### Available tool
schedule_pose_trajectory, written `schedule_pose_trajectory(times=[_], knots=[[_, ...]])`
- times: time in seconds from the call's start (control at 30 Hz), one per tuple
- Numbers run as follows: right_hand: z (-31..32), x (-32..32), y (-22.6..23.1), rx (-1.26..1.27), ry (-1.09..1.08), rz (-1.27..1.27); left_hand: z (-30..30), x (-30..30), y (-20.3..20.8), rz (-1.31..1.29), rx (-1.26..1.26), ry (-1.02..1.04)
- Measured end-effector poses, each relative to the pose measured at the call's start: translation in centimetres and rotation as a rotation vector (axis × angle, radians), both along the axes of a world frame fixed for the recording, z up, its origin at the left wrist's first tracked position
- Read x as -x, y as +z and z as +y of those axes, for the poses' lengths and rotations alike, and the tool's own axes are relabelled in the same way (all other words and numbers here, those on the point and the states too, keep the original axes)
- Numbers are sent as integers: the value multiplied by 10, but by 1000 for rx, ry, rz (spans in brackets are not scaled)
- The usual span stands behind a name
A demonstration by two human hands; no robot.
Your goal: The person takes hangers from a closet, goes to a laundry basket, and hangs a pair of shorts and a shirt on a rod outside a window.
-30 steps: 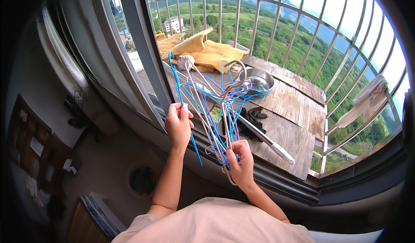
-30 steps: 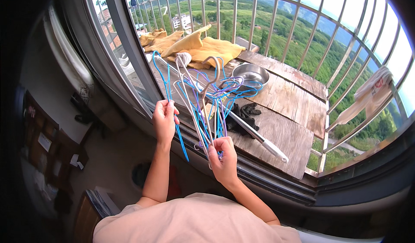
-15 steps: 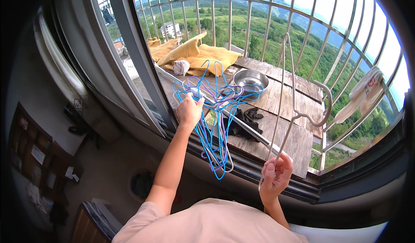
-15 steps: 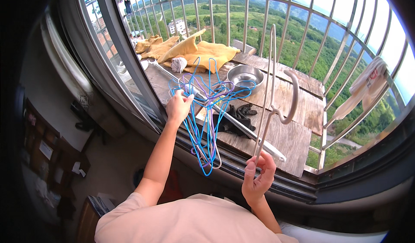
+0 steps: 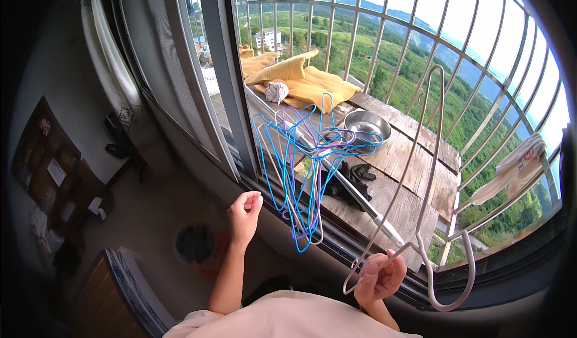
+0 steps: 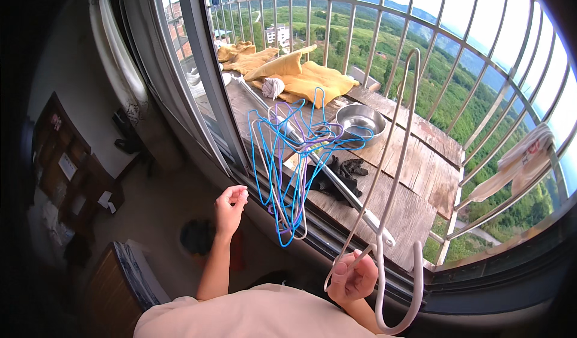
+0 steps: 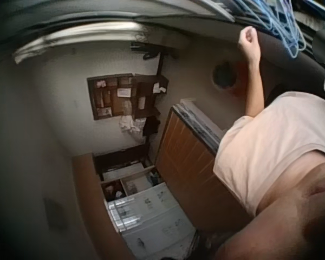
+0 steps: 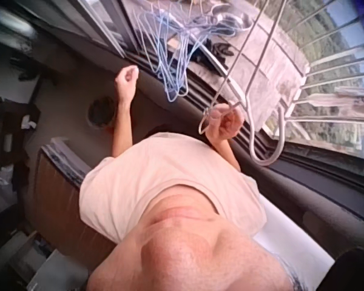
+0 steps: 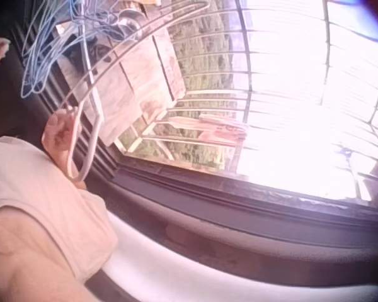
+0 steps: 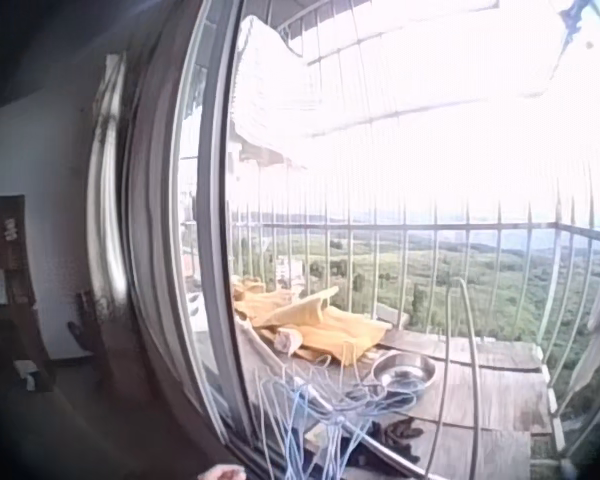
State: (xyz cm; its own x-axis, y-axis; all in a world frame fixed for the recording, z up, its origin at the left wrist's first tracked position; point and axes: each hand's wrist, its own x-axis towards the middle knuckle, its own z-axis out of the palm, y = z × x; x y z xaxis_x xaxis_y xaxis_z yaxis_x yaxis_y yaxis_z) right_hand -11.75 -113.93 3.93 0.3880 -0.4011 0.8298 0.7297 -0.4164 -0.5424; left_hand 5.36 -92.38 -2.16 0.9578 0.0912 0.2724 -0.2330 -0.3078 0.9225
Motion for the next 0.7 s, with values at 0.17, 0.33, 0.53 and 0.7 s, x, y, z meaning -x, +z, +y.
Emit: schedule_pose_trajectory(times=[0.17,0.33,0.53,0.7], knots=[[19,-2,17,-252,202,295,53,45,-34,250,-1,124],[57,-6,20,-182,334,165,98,57,-74,436,89,117],[119,-41,-5,130,559,176,173,45,-179,867,181,124],[219,-91,-11,400,526,670,263,26,-345,874,-290,160]])
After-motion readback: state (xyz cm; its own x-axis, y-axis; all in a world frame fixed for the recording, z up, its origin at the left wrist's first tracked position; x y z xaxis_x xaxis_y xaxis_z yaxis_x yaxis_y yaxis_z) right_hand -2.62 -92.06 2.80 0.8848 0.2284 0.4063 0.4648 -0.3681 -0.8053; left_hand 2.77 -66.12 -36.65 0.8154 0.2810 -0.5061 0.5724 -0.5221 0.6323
